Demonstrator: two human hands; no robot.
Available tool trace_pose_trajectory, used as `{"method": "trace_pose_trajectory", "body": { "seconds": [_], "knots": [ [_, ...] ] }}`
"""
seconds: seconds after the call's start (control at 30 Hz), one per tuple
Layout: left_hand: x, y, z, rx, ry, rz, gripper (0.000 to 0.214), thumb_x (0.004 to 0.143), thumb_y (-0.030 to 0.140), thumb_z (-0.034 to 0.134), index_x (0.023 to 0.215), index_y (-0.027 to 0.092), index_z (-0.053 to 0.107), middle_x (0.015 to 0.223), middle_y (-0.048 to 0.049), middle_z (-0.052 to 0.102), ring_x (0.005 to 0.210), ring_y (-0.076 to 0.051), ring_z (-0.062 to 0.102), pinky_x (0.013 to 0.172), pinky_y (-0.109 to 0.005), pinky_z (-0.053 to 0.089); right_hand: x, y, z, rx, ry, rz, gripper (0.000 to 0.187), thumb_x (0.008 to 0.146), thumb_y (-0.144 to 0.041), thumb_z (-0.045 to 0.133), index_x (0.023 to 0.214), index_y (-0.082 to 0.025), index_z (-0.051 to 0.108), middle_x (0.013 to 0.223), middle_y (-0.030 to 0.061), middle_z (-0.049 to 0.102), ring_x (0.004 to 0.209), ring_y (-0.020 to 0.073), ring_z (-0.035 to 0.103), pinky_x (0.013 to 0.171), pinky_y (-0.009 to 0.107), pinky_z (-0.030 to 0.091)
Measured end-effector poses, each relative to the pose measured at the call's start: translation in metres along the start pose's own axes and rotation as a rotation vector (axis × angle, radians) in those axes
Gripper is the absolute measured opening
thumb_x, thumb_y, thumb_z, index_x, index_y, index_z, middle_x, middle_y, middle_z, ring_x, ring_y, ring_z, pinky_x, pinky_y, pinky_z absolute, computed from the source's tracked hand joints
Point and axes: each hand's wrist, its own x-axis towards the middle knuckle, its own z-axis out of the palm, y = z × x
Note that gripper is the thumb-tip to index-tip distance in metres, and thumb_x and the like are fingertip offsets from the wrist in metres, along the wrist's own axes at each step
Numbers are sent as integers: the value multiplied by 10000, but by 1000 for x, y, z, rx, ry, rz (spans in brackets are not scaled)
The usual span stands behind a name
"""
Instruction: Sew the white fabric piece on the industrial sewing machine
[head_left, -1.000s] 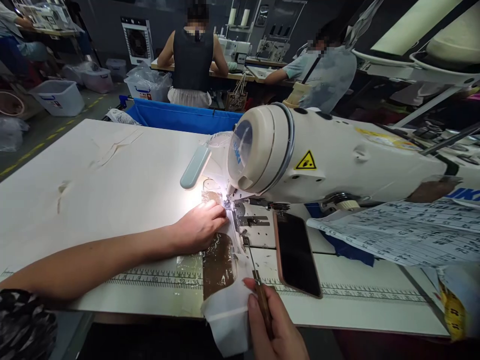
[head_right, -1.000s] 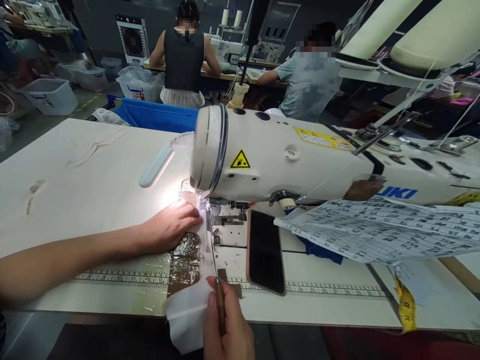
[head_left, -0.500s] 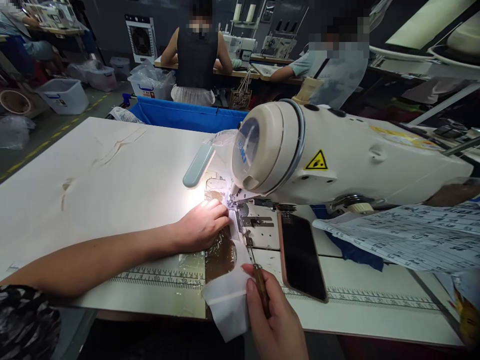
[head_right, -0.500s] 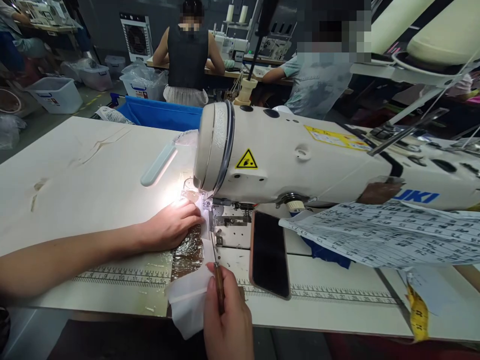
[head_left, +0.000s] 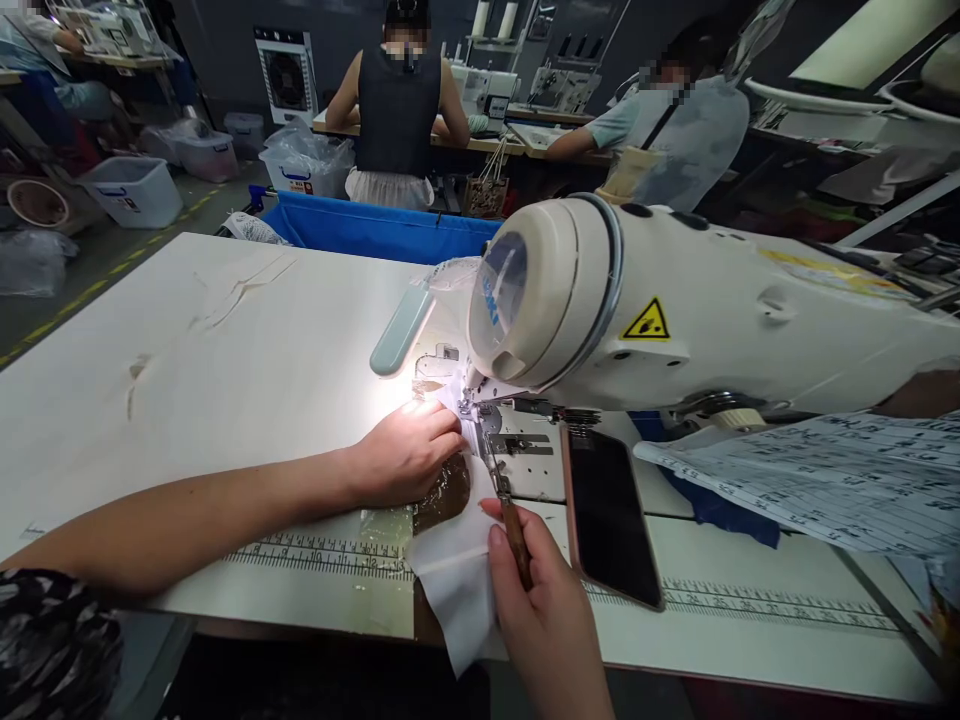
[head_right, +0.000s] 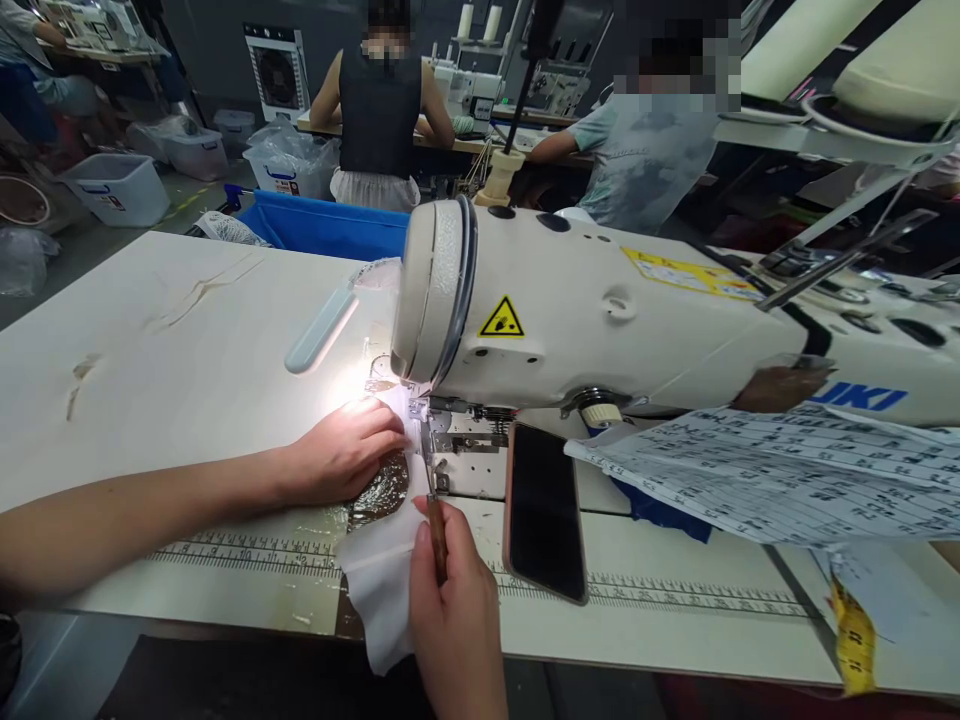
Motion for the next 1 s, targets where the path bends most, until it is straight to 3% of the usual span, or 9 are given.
{"method": "trace_pose_trajectory", "body": {
  "seconds": [0.17, 0.33, 0.5, 0.7, 0.87, 1.0],
  "knots": [
    [0, 0, 2, 30, -44, 29, 290, 947, 135, 386, 969, 121, 675, 990, -129, 645, 888, -234, 565, 780, -393, 533, 4, 5, -2, -12, 4, -9, 347, 947, -490, 484, 1091, -238, 672, 1166, 91, 764, 989, 225, 740, 794, 296, 577],
    [3, -1, 3, 103, -62, 8, 335, 969, 140, 346, 956, 114, 679, 1006, -141, 635, 900, -243, 556, 782, -401, 513, 10, 10, -6, -10, -90, -28, 371, 924, -492, 535, 1148, -229, 668, 1160, 96, 769, 1030, 234, 744, 829, 305, 600],
    [3, -1, 5, 135, -74, -11, 314, 974, 170, 362, 950, 114, 670, 1015, -145, 624, 889, -239, 547, 784, -397, 503, 11, 12, -7, -28, -50, -28, 378, 898, -493, 566, 1137, -227, 687, 1147, 93, 775, 1065, 248, 738, 832, 301, 605],
    [2, -3, 8, 117, -79, -46, 279, 953, 168, 382, 959, 128, 658, 1031, -134, 617, 912, -242, 550, 781, -390, 504, -4, -11, 3, -61, 87, -43, 342, 950, -511, 495, 1103, -258, 667, 1157, 47, 769, 1099, 220, 711, 917, 288, 545],
    [6, -1, 7, 99, -65, -67, 200, 906, 169, 444, 898, 122, 639, 993, -142, 610, 881, -238, 561, 751, -382, 506, -20, -27, 8, -169, 167, -169, 309, 979, -477, 487, 1105, -276, 684, 1083, 43, 789, 964, 222, 752, 806, 286, 566],
    [18, 3, 7, 207, -125, 17, 222, 940, 186, 433, 816, 148, 613, 827, -112, 599, 808, -234, 552, 712, -370, 489, -24, -26, 14, -256, 156, -438, 271, 1004, -398, 460, 1121, -273, 669, 995, 38, 794, 814, 207, 753, 705, 297, 570]
  ]
}}
